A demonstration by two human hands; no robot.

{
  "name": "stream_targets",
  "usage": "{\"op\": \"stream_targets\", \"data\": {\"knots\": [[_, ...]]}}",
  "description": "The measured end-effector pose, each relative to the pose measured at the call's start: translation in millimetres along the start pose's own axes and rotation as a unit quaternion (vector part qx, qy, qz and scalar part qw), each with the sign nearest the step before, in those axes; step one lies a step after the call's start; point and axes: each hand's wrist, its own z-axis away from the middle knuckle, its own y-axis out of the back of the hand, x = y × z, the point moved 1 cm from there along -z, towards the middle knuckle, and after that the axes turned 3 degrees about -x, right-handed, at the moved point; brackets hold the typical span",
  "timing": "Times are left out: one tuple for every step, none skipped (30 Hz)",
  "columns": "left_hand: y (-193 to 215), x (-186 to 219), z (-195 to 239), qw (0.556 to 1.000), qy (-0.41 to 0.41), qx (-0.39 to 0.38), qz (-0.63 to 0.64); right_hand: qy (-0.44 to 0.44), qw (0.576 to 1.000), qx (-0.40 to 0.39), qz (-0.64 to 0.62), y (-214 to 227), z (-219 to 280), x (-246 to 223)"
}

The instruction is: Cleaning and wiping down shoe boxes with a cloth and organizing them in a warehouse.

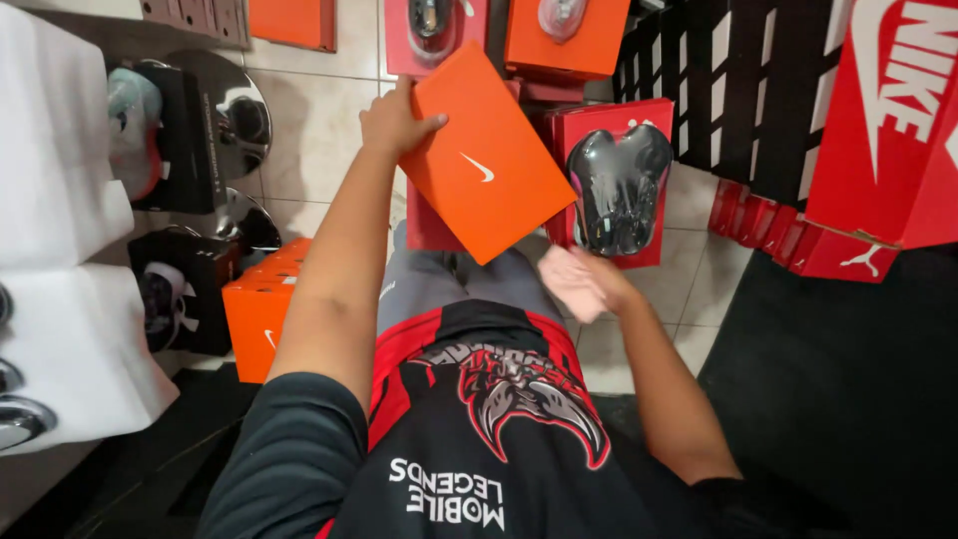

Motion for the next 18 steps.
{"op": "stream_targets", "data": {"knots": [[0.0,-5.7,0.7,1.0,0.011,-0.021,0.02,0.069,0.995,0.014,0.071,-11.1,-15.5,-0.4],[0.5,-11.7,2.0,0.998,0.023,-0.042,0.041,0.137,0.98,0.028,0.141,-23.1,-30.6,-0.3],[-8.5,-22.7,3.0,0.998,0.028,-0.039,0.044,0.134,0.98,0.025,0.147,-40.4,-38.4,-9.6],[-17.2,-33.8,4.5,0.989,0.028,-0.049,0.135,0.148,0.983,0.019,0.111,-58.6,-45.8,-18.5],[-24.8,-45.8,7.1,0.973,0.027,-0.058,0.223,0.161,0.984,0.014,0.073,-78.5,-52.9,-24.3],[-31.1,-58.6,13.4,0.972,0.032,-0.055,0.224,0.158,0.984,0.011,0.077,-87.8,-52.4,-26.7],[-34.9,-68.3,12.8,0.972,0.034,-0.075,0.222,0.132,0.985,0.07,0.083,-96.7,-54.2,-34.9],[-38.2,-78.3,12.1,0.97,0.035,-0.095,0.22,0.106,0.982,0.128,0.089,-106.4,-55.6,-42.9],[-22.8,-74.0,32.3,0.97,0.036,-0.09,0.224,0.108,0.981,0.127,0.095,-85.5,-66.7,-39.6],[-7.1,-69.6,52.7,0.951,-0.013,-0.073,0.3,0.115,0.977,0.13,0.123,-65.1,-78.1,-36.6],[6.6,-67.3,78.3,0.924,-0.058,-0.056,0.375,0.119,0.972,0.134,0.153,-44.3,-87.3,-30.3],[11.4,-67.7,100.0,0.922,-0.054,-0.051,0.38,0.117,0.971,0.132,0.161,-34.1,-78.7,-27.6],[20.9,-70.7,120.9,0.922,-0.071,-0.053,0.376,0.099,0.976,0.141,0.131,-28.8,-77.7,-28.3],[30.7,-72.4,142.0,0.923,-0.088,-0.055,0.371,0.082,0.98,0.149,0.101,-23.9,-76.2,-30.1],[31.6,-80.5,163.5,0.925,-0.087,-0.042,0.368,0.085,0.981,0.138,0.107,-55.0,-54.5,-33.3],[31.1,-86.9,184.8,0.892,-0.092,-0.045,0.44,0.076,0.982,0.14,0.098,-83.7,-31.3,-36.0],[24.4,-83.6,201.2,0.851,-0.105,-0.049,0.512,0.072,0.982,0.147,0.09,-102.4,-1.5,-44.9],[34.7,-81.6,210.8,0.851,-0.112,-0.038,0.512,0.081,0.982,0.142,0.096,-79.8,-21.3,-50.8]]}}
